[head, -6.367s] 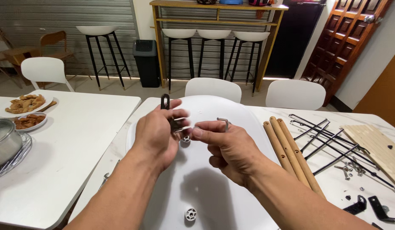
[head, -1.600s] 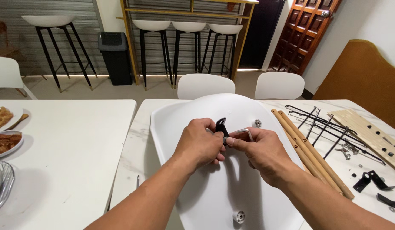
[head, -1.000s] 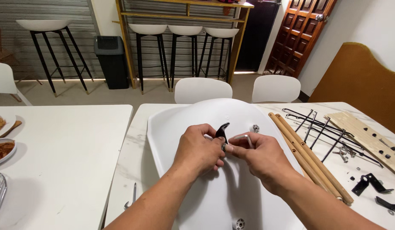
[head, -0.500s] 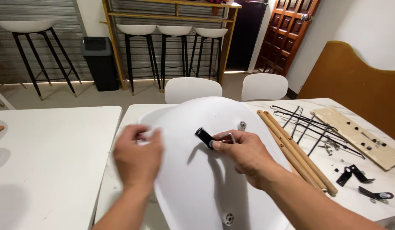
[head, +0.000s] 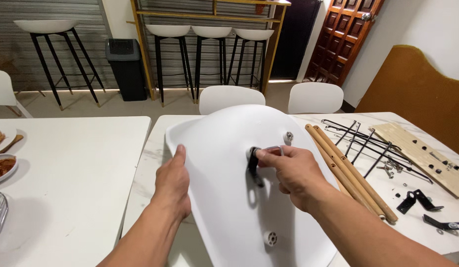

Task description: The person attaches black metal brackets to the underside of a white plastic chair seat using an Allen key. They align each bracket with pre-installed inserts and tighten the screws to secure the brackets in place.

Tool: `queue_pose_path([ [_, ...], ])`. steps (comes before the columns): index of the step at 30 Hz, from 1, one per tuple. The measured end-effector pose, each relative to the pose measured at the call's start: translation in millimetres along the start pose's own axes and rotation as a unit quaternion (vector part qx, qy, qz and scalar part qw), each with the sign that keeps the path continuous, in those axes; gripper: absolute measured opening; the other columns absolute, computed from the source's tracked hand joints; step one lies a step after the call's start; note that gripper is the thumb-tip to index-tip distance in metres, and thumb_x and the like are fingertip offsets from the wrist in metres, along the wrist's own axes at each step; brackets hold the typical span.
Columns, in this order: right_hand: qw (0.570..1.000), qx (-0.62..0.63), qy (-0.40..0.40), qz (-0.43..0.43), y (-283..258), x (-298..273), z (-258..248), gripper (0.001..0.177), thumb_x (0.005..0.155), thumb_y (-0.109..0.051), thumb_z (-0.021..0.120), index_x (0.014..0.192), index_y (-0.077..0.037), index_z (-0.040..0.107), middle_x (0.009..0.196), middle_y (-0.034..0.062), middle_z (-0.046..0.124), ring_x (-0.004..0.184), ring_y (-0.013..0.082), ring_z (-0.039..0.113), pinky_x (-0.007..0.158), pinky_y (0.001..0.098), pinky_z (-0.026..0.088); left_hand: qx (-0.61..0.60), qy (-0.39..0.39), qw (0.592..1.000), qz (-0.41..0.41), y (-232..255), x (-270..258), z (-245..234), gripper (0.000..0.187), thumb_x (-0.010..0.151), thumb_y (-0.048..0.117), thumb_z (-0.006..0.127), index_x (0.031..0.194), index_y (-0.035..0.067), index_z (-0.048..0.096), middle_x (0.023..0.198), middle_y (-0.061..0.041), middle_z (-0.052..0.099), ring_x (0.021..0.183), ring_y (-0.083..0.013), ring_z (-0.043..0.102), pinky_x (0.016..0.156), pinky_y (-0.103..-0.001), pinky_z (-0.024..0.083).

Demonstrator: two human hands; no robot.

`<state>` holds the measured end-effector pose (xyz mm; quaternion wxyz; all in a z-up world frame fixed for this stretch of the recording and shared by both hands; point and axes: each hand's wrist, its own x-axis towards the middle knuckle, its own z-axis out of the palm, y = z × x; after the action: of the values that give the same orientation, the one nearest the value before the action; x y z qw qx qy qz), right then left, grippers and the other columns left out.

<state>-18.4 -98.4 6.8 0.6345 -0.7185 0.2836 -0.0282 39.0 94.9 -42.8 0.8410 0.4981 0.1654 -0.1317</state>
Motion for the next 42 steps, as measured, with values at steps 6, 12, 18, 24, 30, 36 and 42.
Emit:
queue_pose_path([
  [6, 0.999, 0.046, -0.01, 0.003, -10.2, 0.6, -12.4, 0.022, 0.088, -0.025, 0.074, 0.102, -0.009, 0.069, 0.082, 0.0009, 0.064, 0.051, 0.009, 0.024, 0.05, 0.0272, 0.023, 0.034, -0.003, 0.998, 0.06, 26.5, -18.0, 24.3, 0.054, 0.104, 0.043, 0.043, 0.13, -0.004, 0.052, 0.125, -0.022, 0.065, 0.107, -0.034, 0.07, 0.087, -0.051, 0.062],
  [12, 0.985, 0.157, -0.065, -0.023, -22.0, 3.2, -32.4, 0.017, 0.091, -0.027, 0.07, 0.1, -0.013, 0.064, 0.072, -0.003, 0.049, 0.05, 0.0067, 0.027, 0.049, 0.0241, 0.025, 0.034, -0.107, 0.975, 0.191, 58.4, -42.5, 46.4, 0.048, 0.098, 0.038, 0.044, 0.121, -0.001, 0.06, 0.11, -0.017, 0.072, 0.095, -0.0265, 0.076, 0.076, -0.042, 0.068],
  [18, 0.966, 0.213, -0.122, -0.084, -41.1, 9.8, -50.7, 0.016, 0.09, -0.029, 0.072, 0.096, -0.018, 0.062, 0.074, -0.0057, 0.055, 0.051, 0.0032, 0.031, 0.043, 0.0205, 0.023, 0.246, -0.079, 0.886, 0.384, 107.6, -61.7, 81.7, 0.032, 0.092, 0.031, 0.064, 0.1, 0.002, 0.074, 0.091, -0.008, 0.076, 0.082, -0.0208, 0.074, 0.067, -0.036, 0.063],
  [24, 0.96, 0.212, -0.177, -0.047, -34.8, 25.1, -51.3, 0.019, 0.087, -0.029, 0.072, 0.1, -0.021, 0.062, 0.087, -0.0016, 0.064, 0.051, 0.0024, 0.033, 0.041, 0.0177, 0.025, 0.405, -0.145, 0.754, 0.497, 122.6, -76.7, 107.2, 0.028, 0.096, 0.033, 0.059, 0.102, 0.009, 0.073, 0.089, -0.01, 0.077, 0.075, -0.0208, 0.078, 0.07, -0.038, 0.063],
  [30, 0.93, 0.293, -0.22, 0.005, 12.7, 44.9, -37.0, 0.016, 0.09, -0.024, 0.067, 0.106, -0.021, 0.064, 0.099, -0.0017, 0.068, 0.049, 0.0022, 0.028, 0.04, 0.015, 0.024, 0.472, -0.229, 0.665, 0.531, 117.8, -73.2, 114.0, 0.028, 0.097, 0.03, 0.06, 0.11, 0.012, 0.077, 0.092, -0.008, 0.08, 0.082, -0.0184, 0.08, 0.077, -0.037, 0.066],
  [36, 0.859, 0.422, -0.291, 0.001, 43.8, 58.8, -27.2, 0.01, 0.102, -0.029, 0.065, 0.103, -0.022, 0.06, 0.087, -0.0037, 0.059, 0.048, 0.0046, 0.025, 0.04, 0.0192, 0.023, 0.493, -0.222, 0.676, 0.501, 110.4, -66.8, 124.0, 0.029, 0.095, 0.03, 0.059, 0.114, 0.014, 0.074, 0.094, -0.009, 0.079, 0.083, -0.0193, 0.079, 0.077, -0.037, 0.064],
  [42, 0.869, 0.428, -0.249, 0.019, 43.9, 58.5, -28.7, 0.004, 0.097, -0.025, 0.06, 0.096, -0.021, 0.059, 0.11, 0.0004, 0.075, 0.044, 0.0027, 0.023, 0.037, 0.0183, 0.02, 0.495, -0.262, 0.67, 0.488, 111.1, -61.9, 133.9, 0.028, 0.095, 0.029, 0.062, 0.11, 0.01, 0.077, 0.092, -0.009, 0.08, 0.084, -0.018, 0.08, 0.08, -0.035, 0.064],
])
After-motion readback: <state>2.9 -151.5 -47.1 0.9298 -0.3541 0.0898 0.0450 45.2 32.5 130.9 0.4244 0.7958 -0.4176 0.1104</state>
